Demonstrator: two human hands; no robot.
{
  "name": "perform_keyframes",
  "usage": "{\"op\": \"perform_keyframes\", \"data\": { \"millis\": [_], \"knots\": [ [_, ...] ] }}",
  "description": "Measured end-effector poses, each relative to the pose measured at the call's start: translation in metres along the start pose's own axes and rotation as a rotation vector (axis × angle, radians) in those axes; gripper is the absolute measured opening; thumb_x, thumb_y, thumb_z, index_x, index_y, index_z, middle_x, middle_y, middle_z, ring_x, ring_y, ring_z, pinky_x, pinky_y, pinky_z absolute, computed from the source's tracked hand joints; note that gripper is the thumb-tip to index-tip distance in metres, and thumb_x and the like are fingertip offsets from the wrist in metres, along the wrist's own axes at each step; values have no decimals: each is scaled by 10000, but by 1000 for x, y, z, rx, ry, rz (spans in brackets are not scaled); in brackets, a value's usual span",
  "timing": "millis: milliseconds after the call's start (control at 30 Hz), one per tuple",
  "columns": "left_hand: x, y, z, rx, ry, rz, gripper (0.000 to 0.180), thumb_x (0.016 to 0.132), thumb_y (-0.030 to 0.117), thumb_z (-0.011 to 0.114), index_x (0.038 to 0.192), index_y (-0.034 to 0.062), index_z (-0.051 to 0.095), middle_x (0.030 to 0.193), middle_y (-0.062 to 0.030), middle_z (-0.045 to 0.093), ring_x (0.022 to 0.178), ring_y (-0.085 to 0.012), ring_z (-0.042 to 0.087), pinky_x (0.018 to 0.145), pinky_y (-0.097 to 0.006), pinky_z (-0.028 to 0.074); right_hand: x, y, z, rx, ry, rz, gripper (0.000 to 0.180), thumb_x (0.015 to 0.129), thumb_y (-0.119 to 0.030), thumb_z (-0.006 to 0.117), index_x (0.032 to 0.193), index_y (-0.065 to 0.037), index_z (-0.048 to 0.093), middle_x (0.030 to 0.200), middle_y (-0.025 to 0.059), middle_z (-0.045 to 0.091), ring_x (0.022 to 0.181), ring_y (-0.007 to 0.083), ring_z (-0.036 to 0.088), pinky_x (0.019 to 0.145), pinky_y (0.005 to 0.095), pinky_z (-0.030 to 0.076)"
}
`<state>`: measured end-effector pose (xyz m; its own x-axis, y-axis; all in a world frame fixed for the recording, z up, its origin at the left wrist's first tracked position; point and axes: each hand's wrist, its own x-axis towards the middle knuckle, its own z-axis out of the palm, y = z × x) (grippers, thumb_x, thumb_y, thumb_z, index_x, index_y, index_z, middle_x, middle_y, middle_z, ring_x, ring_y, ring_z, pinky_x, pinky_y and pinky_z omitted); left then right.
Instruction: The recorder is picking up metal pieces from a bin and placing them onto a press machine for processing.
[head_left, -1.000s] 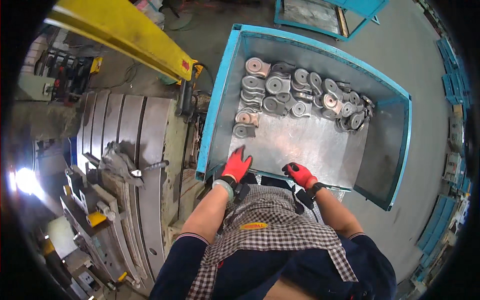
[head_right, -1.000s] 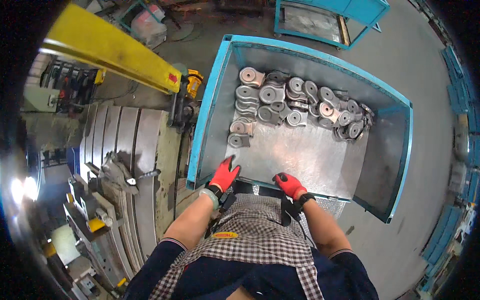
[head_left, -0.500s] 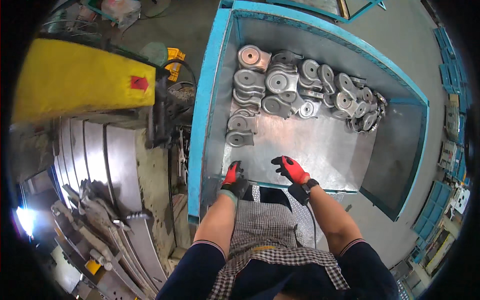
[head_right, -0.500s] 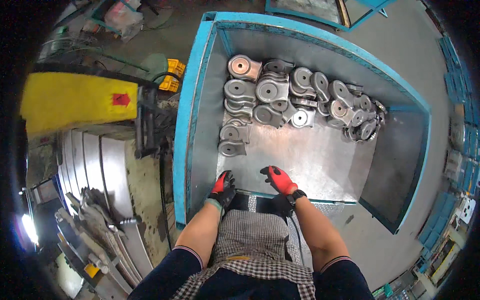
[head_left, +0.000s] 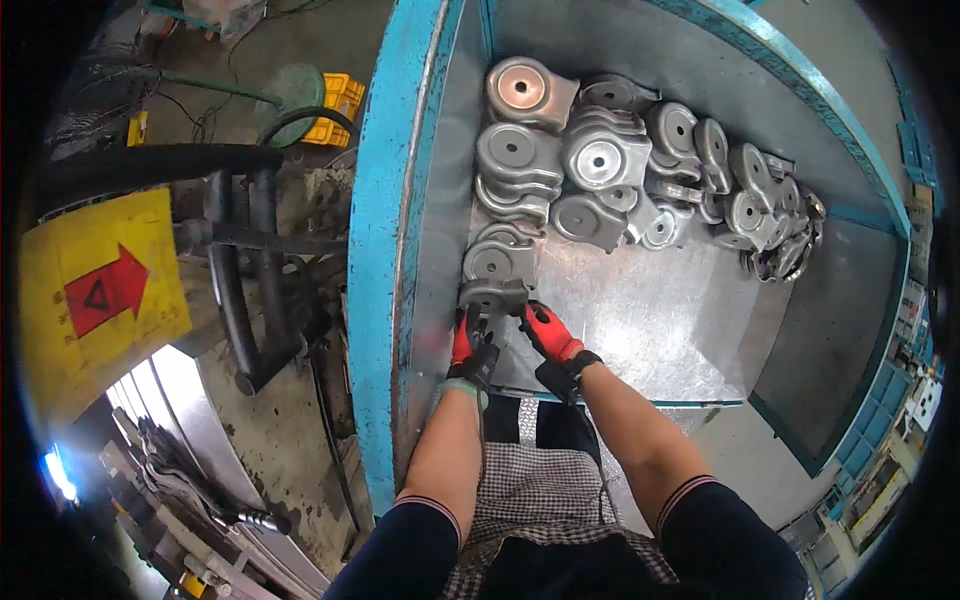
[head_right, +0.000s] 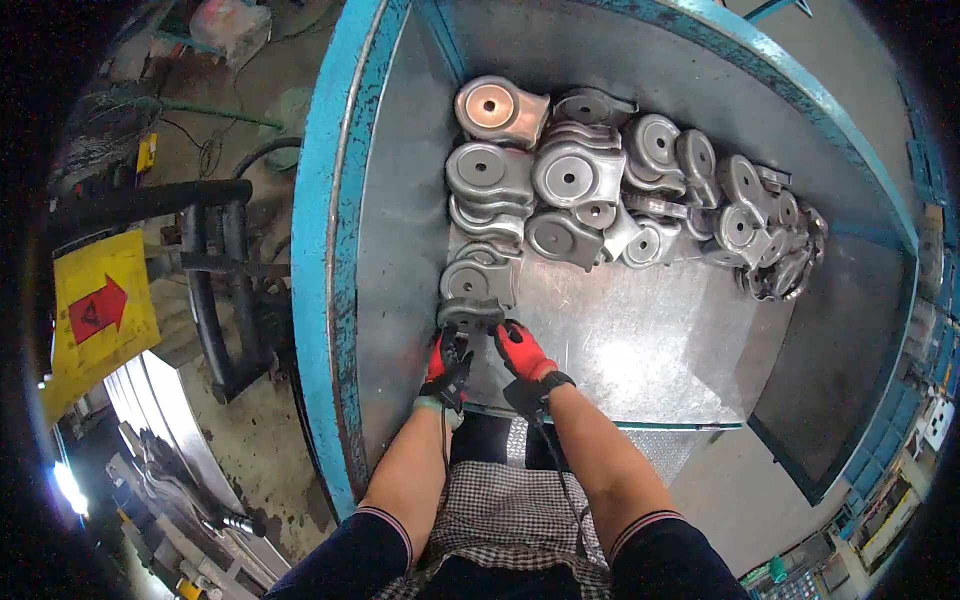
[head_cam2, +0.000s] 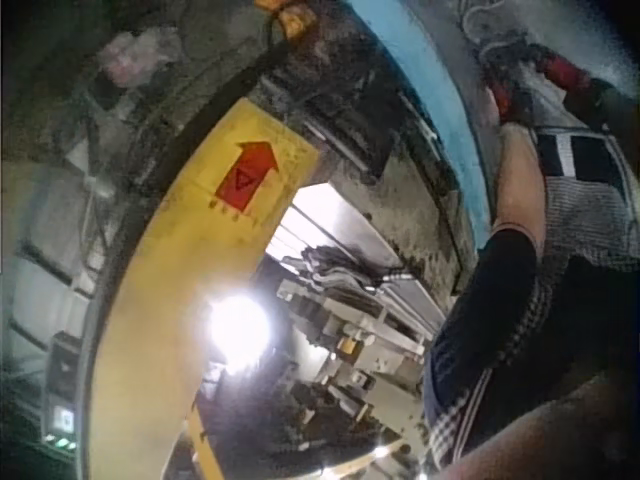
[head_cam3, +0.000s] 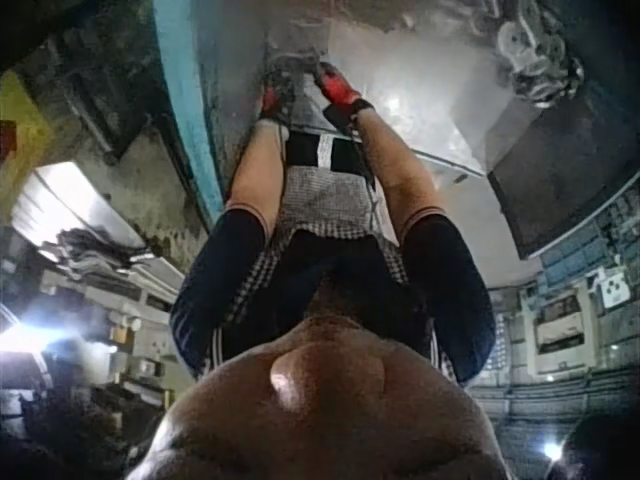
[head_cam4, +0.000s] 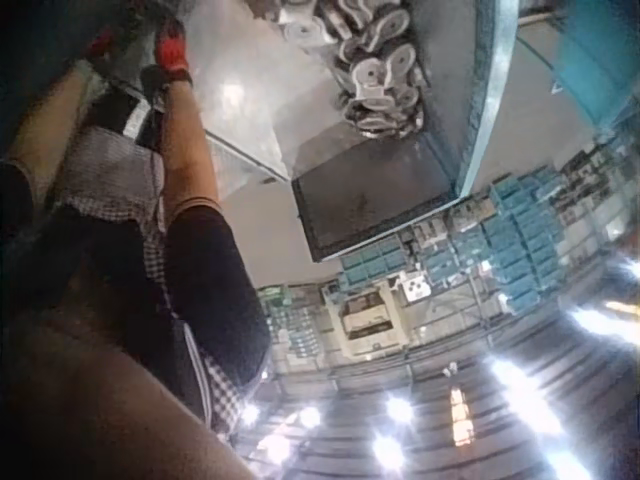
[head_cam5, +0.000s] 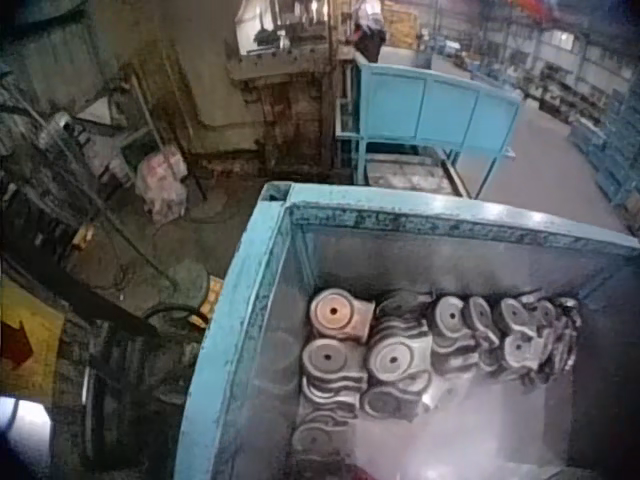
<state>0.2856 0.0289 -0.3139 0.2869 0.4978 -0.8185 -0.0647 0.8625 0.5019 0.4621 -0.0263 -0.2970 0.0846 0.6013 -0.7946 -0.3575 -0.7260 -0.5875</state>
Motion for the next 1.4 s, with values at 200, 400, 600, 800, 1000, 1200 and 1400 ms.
{"op": "perform_keyframes", "data": {
  "millis": [200, 400, 600, 800, 1000, 1200, 1400],
  "knots": [
    [-21, 4, 16, 148, 27, 136, 709, 674, 13, 597, 1324, 118, 332, 1297, -61, 371, 1213, -219, 344, 987, -378, 307, -11, 10, -4, -730, 77, -761, 277, 862, -248, 502, 1057, -51, 509, 999, 159, 529, 922, 311, 503, 801, 379, 417],
    [-33, 26, 63, 987, -32, 745, 495, 679, 45, 574, 1166, 37, 485, 1126, -119, 506, 1074, -225, 477, 901, -335, 395, -17, -24, 0, -952, 114, -895, 301, 805, -160, 513, 1091, -67, 496, 1050, 164, 543, 1029, 376, 467, 854, 429, 408],
    [31, -25, 23, 427, -111, 488, 335, 646, -15, 578, 965, 81, 538, 864, -23, 576, 796, -172, 557, 719, -271, 456, -33, -90, 11, -1053, -29, -422, 405, 831, -416, 450, 1080, -127, 586, 1142, 156, 541, 997, 352, 514, 867, 427, 389],
    [9, -8, 49, -299, 75, 206, 227, 821, 51, 526, 1046, 76, 536, 915, -48, 586, 846, -155, 570, 727, -278, 477, -6, -49, 5, -1028, 1, -574, 333, 829, -335, 453, 1039, -117, 590, 1110, 163, 556, 958, 362, 527, 878, 422, 387],
    [32, -28, 19, -835, -274, 54, 312, 881, 221, 510, 1155, 73, 510, 1094, -79, 556, 1016, -162, 536, 808, -292, 460, -12, -34, 4, -882, 212, -975, 232, 772, -122, 490, 990, -58, 535, 1017, 202, 563, 933, 375, 522, 805, 441, 412],
    [47, -19, 46, 230, 231, 622, 497, 789, 163, 593, 1260, 119, 441, 1201, -118, 475, 1062, -197, 486, 855, -331, 416, -8, -72, -19, -988, 147, -767, 262, 786, -90, 516, 1045, -59, 536, 1062, 200, 545, 995, 369, 501, 820, 421, 425],
    [60, 3, 47, 158, 287, 391, 836, 575, 297, 776, 1309, 145, 405, 1326, -206, 308, 1192, -345, 370, 964, -420, 353, -13, -75, -24, -693, 545, -545, 264, 856, -258, 499, 1038, -86, 584, 1086, 168, 554, 1019, 326, 516, 847, 372, 418]
  ]
}}
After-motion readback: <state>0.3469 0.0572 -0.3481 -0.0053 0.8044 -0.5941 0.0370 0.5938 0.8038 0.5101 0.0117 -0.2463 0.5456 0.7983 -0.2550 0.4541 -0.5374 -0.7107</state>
